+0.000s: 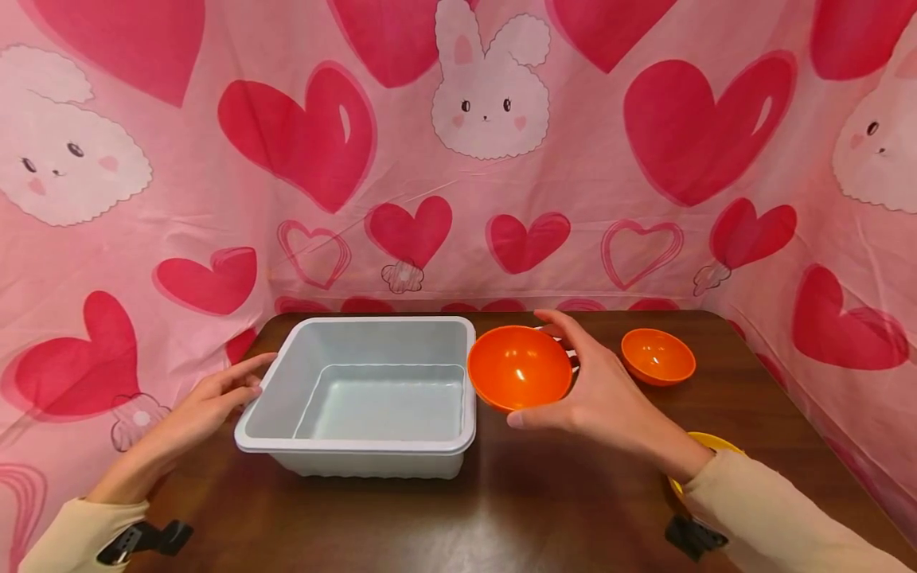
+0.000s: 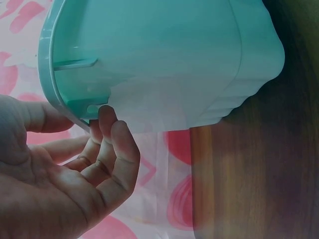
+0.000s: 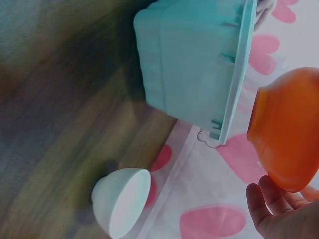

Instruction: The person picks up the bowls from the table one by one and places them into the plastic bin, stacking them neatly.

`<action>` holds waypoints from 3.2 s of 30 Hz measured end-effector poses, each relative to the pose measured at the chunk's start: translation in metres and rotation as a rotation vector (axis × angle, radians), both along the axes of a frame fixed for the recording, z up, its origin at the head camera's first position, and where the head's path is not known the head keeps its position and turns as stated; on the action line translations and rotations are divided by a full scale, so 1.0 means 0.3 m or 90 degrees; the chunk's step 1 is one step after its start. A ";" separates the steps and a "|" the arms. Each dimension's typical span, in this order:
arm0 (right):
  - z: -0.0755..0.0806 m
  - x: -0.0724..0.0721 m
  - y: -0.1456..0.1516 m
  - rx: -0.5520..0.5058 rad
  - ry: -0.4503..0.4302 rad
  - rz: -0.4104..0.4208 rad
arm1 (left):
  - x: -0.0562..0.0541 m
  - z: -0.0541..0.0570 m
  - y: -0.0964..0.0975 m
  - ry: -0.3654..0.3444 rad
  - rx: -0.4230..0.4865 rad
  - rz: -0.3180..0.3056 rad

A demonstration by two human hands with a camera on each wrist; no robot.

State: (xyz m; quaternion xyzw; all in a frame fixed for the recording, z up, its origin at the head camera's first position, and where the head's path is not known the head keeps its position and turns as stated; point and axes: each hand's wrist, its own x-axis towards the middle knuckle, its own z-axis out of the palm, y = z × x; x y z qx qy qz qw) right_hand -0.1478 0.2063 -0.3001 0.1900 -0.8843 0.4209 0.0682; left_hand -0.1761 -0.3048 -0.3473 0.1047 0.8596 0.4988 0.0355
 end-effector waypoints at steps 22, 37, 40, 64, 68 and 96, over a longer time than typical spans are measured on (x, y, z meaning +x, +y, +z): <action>0.085 -0.072 -0.142 -0.011 -0.030 0.048 | 0.003 -0.003 -0.001 -0.001 -0.008 0.005; 0.111 -0.128 -0.226 -0.004 -0.021 0.077 | -0.003 0.000 -0.011 0.005 0.003 0.003; 0.117 -0.144 -0.242 0.001 -0.016 0.078 | -0.004 0.004 -0.013 0.008 0.004 0.002; 0.125 -0.225 -0.345 0.020 -0.042 0.107 | -0.002 -0.011 0.001 0.015 -0.004 0.009; 0.124 -0.237 -0.359 0.028 -0.049 0.104 | -0.003 -0.008 0.000 0.014 -0.008 0.009; 0.115 -0.277 -0.512 0.036 -0.048 0.185 | 0.002 -0.003 -0.001 -0.001 -0.004 0.008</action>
